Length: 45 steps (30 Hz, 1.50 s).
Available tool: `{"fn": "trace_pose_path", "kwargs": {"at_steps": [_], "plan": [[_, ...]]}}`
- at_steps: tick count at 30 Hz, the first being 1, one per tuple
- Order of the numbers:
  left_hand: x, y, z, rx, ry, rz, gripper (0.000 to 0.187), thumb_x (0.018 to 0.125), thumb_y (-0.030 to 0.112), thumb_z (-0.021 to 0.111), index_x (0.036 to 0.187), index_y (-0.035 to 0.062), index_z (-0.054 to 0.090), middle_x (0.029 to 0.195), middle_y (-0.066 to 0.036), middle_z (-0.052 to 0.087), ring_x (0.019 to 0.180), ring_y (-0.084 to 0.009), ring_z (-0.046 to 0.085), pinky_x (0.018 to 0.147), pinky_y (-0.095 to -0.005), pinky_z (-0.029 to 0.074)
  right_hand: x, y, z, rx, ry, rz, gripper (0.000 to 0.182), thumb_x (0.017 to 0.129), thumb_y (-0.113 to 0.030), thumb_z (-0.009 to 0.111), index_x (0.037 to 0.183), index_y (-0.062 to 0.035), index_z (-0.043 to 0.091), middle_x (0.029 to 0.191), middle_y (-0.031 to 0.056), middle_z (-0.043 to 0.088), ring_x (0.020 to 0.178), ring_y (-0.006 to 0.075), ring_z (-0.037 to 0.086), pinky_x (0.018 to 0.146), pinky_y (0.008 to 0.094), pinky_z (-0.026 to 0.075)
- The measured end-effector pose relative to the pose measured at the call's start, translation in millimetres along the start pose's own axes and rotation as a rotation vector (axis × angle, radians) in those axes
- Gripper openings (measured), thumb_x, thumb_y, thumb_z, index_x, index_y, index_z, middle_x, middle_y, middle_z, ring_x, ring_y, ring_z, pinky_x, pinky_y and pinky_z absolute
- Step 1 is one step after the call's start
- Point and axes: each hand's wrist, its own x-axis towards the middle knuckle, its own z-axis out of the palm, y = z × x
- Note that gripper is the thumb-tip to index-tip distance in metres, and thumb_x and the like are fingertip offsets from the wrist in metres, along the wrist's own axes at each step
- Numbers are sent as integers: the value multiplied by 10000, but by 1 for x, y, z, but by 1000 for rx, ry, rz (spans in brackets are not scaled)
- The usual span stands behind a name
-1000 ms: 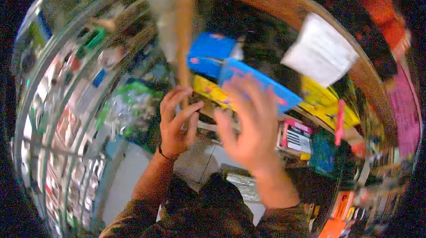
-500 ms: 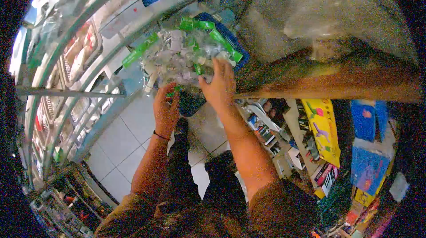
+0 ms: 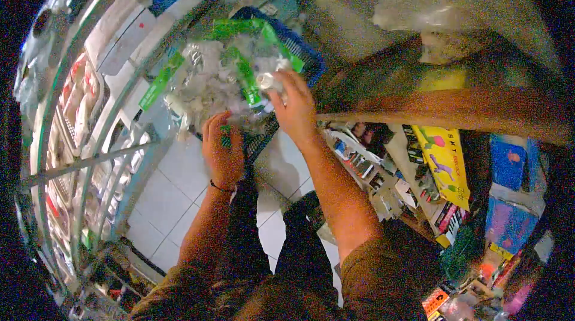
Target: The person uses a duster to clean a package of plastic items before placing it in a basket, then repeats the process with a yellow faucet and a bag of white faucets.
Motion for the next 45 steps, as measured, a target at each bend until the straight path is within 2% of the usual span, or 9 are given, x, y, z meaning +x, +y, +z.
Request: {"fn": "trace_pose_path", "kwargs": {"at_steps": [6,9,12,20,26,28,34,41,45], "plan": [[6,11,18,-857,-147,-568,418,867,381,418,1159,81,427,1057,-46,508,936,-166,483,767,-315,407,-24,-38,-36,173,36,-43,330,729,-69,593,1048,-22,522,1069,157,524,1022,313,490,869,360,385],[3,27,1,-2744,-290,-1317,690,825,603,265,1296,99,283,1210,-102,427,1057,-207,438,809,-364,399,-54,-69,-61,206,-95,-61,369,758,-139,544,1124,-118,494,1185,107,465,1144,333,382,952,422,299],[-15,97,-40,-1716,-699,-680,753,797,638,282,1330,109,216,1273,-131,369,1105,-240,415,858,-389,384,-87,-105,-102,85,-60,-225,474,736,-196,574,1191,-171,446,1246,71,417,1185,365,322,945,524,259],[-103,203,-82,-1655,-1144,-612,836,722,590,433,1353,129,135,1360,-184,200,1201,-401,276,886,-571,328,-189,-197,-334,-155,30,-190,498,679,-225,649,1138,-124,485,1222,117,406,1139,352,378,899,475,335],[-152,275,-73,-1568,-1336,-797,903,642,639,450,1341,132,186,1353,-173,222,1180,-417,293,889,-579,300,-251,-179,-528,-1048,605,610,482,738,-348,594,1081,-38,460,941,184,525,923,378,509,747,453,414],[-164,300,-68,-1516,-1295,-780,887,648,622,445,1340,129,192,1349,-171,230,1170,-431,298,878,-584,307,-246,-156,-571,-936,430,957,500,738,-411,581,1058,-43,475,896,181,556,837,404,541,706,473,427],[-184,332,-67,-1719,-1296,-854,718,679,471,455,1285,104,338,1359,-179,221,1222,-407,239,893,-651,228,-241,-84,-614,-724,266,815,432,761,-387,543,913,17,516,744,197,605,707,308,614,608,424,474],[-181,317,-71,-1699,-1223,-893,683,674,420,478,1265,101,358,1330,-163,288,1183,-402,307,898,-619,255,-373,-134,-520,1112,505,748,173,841,-253,454,812,-83,454,579,84,516,426,185,507,357,303,412],[-168,314,-71,-1674,-1221,-855,677,716,419,459,1298,114,295,1311,-137,329,1154,-378,355,878,-586,307,-452,-221,-444,765,212,1122,71,722,-88,507,773,-50,477,580,28,487,453,95,455,393,226,365]]}}
